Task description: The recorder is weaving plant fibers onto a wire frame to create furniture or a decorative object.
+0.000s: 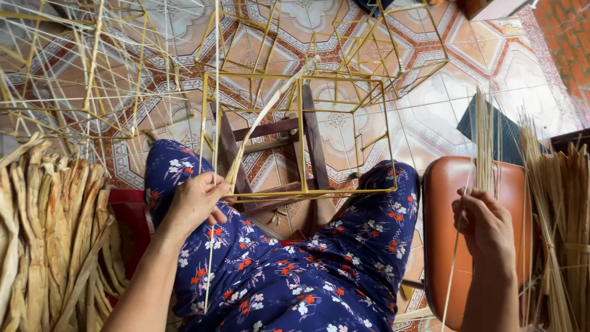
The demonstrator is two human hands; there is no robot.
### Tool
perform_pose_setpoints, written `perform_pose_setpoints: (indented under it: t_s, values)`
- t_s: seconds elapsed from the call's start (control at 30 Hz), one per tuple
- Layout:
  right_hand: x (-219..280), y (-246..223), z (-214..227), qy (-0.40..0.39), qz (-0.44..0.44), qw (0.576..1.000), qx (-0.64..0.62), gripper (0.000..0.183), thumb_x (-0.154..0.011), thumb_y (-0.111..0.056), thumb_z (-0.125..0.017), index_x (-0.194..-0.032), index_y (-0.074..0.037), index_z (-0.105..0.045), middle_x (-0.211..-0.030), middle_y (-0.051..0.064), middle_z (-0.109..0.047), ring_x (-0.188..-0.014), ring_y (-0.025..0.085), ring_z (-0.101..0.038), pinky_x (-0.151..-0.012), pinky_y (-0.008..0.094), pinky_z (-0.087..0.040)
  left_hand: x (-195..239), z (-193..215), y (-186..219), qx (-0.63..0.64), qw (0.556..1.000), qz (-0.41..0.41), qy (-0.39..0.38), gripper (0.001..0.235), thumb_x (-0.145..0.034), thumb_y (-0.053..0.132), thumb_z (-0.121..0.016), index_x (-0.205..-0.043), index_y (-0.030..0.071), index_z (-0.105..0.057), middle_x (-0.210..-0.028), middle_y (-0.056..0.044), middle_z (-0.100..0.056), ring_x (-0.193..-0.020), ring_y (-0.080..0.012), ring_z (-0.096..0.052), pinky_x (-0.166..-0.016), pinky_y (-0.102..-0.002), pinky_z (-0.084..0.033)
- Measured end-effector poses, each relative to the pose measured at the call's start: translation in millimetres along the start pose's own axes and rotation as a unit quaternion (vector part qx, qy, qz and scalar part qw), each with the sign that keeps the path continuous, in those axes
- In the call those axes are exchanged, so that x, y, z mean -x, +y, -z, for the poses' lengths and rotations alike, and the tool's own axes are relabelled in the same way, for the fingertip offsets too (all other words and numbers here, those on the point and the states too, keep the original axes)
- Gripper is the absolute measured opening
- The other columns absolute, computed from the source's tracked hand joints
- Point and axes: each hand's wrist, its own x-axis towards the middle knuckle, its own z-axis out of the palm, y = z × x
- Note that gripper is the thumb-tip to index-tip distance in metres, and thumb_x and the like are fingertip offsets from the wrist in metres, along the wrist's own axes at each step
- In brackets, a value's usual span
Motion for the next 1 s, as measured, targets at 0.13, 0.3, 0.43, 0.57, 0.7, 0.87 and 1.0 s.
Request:
perform_pose_setpoints:
  t_s: [0.13,0.3,0.43,0.57,0.7,0.87,1.0]
  values:
    - [-15.5,-17.4,-59.0,-0.054,0.037,0.996,-0.067,0.006,-0.108,-0.008,-0.061,-0.111,-0.003,-0.062,-0.084,0.007,-0.063,-0.062,0.008,-0.054,-0.05,0.02,-0.038,-1.2,-2.4,-8.0,0.02,1.0,-0.002,0.01,0.022,-0.096,0.021,-0.064,-0.103,0.001,-0.069,-0.086,-0.01,-0.08,-0.046,-0.0184,-0.069,-0.035,-0.027,-0.048]
    - [-37.4,-40.0,-149.7,-0.099,0.139,0.967,-0.189,0.008,-0.115,-0.005,-0.061,-0.11,0.001,-0.058,-0.084,0.01,-0.06,-0.073,0.014,-0.059,-0.063,0.024,-0.048,-1.0,-1.2,-9.0,0.038,0.999,-0.03,0.01,0.019,-0.097,0.019,-0.062,-0.101,0.001,-0.066,-0.086,-0.01,-0.078,-0.047,-0.0173,-0.071,-0.035,-0.026,-0.049]
    - [-72.8,-41.4,-203.0,-0.073,0.23,0.944,-0.226,0.01,-0.122,-0.005,-0.062,-0.116,-0.001,-0.055,-0.089,0.016,-0.065,-0.067,0.018,-0.056,-0.062,0.027,-0.049,-1.9,-1.1,-9.9,0.061,0.997,-0.041,-0.009,0.019,-0.099,0.017,-0.06,-0.102,-0.001,-0.062,-0.089,-0.011,-0.078,-0.047,-0.0183,-0.071,-0.035,-0.025,-0.049]
    - [-91.0,-26.9,-273.7,-0.126,0.25,0.945,-0.167,0.008,-0.118,-0.007,-0.061,-0.113,-0.005,-0.055,-0.087,0.013,-0.066,-0.069,0.018,-0.063,-0.06,0.03,-0.053,-0.8,-1.2,-1.1,0.058,0.998,-0.038,-0.001,0.019,-0.098,0.016,-0.059,-0.107,-0.001,-0.06,-0.089,-0.013,-0.077,-0.048,-0.019,-0.072,-0.034,-0.027,-0.05]
    - [-88.9,-1.0,-344.4,-0.164,0.15,0.972,-0.073,0.004,-0.107,-0.009,-0.062,-0.106,-0.005,-0.06,-0.083,0.011,-0.071,-0.064,0.019,-0.07,-0.056,0.033,-0.06,-4.5,1.1,3.4,0.074,0.997,-0.015,-0.023,0.022,-0.099,0.015,-0.056,-0.113,-0.001,-0.058,-0.092,-0.018,-0.075,-0.048,-0.0213,-0.072,-0.034,-0.028,-0.052]
    - [-68.4,29.4,-394.6,-0.222,0.022,0.975,0.012,0.007,-0.101,-0.008,-0.064,-0.099,-0.002,-0.061,-0.078,0.011,-0.072,-0.061,0.018,-0.072,-0.055,0.033,-0.064,-6.1,4.0,3.3,0.116,0.992,0.012,-0.048,0.023,-0.099,0.015,-0.055,-0.117,0.001,-0.055,-0.103,-0.019,-0.074,-0.049,-0.0219,-0.071,-0.033,-0.028,-0.05]
    - [-44.4,46.4,-409.8,-0.275,-0.028,0.96,0.046,0.011,-0.1,-0.009,-0.065,-0.095,0.0,-0.061,-0.077,0.012,-0.072,-0.059,0.018,-0.071,-0.054,0.033,-0.063,-6.0,3.8,3.8,0.119,0.992,0.014,-0.05,0.021,-0.099,0.012,-0.054,-0.114,-0.002,-0.055,-0.103,-0.021,-0.072,-0.049,-0.0223,-0.071,-0.033,-0.029,-0.051]
